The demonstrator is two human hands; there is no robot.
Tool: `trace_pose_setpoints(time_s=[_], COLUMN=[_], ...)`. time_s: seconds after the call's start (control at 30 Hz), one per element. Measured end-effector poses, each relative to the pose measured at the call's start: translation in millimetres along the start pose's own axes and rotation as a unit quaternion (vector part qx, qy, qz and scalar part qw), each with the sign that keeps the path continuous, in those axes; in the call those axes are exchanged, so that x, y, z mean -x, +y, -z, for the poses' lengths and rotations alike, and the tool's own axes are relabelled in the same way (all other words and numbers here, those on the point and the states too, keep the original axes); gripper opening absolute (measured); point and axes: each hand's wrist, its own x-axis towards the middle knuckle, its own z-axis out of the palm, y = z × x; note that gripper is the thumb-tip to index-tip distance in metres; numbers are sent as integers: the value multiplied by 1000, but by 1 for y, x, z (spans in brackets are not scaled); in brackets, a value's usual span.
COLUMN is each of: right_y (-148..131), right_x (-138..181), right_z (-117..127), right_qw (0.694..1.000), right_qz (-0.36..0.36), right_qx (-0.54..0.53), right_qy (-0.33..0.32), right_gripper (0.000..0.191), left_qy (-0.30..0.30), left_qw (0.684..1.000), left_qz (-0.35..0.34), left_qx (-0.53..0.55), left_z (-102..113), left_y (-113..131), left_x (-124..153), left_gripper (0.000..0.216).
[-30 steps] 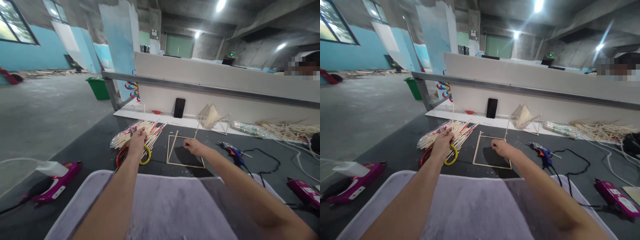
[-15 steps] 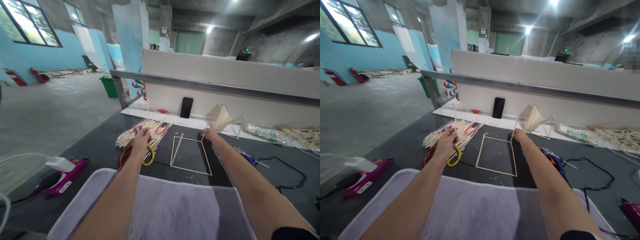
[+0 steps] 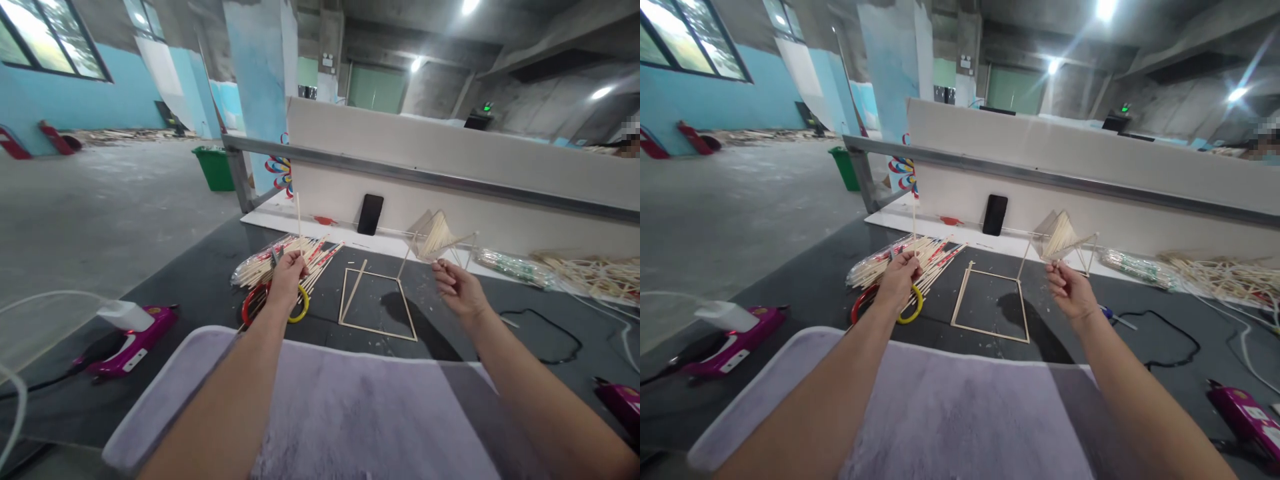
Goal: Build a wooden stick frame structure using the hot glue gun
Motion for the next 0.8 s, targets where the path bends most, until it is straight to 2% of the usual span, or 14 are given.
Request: trace_pose_setpoints(time_s=[0.07, 0.13, 0.2, 0.23, 0.27, 0.3, 0.33, 0.37, 0.43, 0.5, 0.63, 0.73, 0.8], right_y=[4, 13, 27, 34, 42, 50, 58, 65, 78, 89, 99, 99, 97], right_x=[7, 0, -19, -32, -48, -63, -79, -94, -120, -137, -152, -156, -156], right_z=[-24, -50, -74, -86, -97, -108, -117, -125, -137, -144, -146, -148, -155], right_qw=[999, 997, 990, 982, 960, 916, 848, 823, 791, 767, 726, 716, 720], right_qz=[-19, -45, -65, -64, -60, -47, -32, -30, -23, -24, -22, -6, 16], right_qx=[-24, -5, 74, 147, 253, 388, 523, 563, 605, 634, 676, 684, 675], right_qy=[-29, -63, -97, -100, -102, -90, -80, -76, -81, -95, -122, -142, -158], right_gripper=[12, 16, 22, 26, 28, 29, 28, 23, 13, 11, 9, 7, 8], left_qy=[5, 9, 11, 9, 8, 9, 13, 18, 30, 36, 37, 41, 47], left_qw=[1000, 1000, 1000, 1000, 999, 999, 999, 999, 998, 997, 996, 996, 995], left_qz=[1, -4, -15, -23, -31, -38, -44, -48, -55, -65, -78, -77, -81], left_qx=[4, 6, 8, 8, 6, 1, -5, -10, -14, -15, -25, -27, -26], left_z=[0, 2, 4, 5, 6, 7, 9, 10, 12, 14, 14, 13, 13], left_y=[0, 1, 1, 1, 1, 1, 1, 0, -1, -2, -4, -5, -5], left_x=[0, 0, -1, -1, -2, -3, -4, -5, -6, -7, -7, -6, -6], left_gripper=[24, 23, 22, 21, 20, 20, 19, 18, 17, 17, 17, 17, 16])
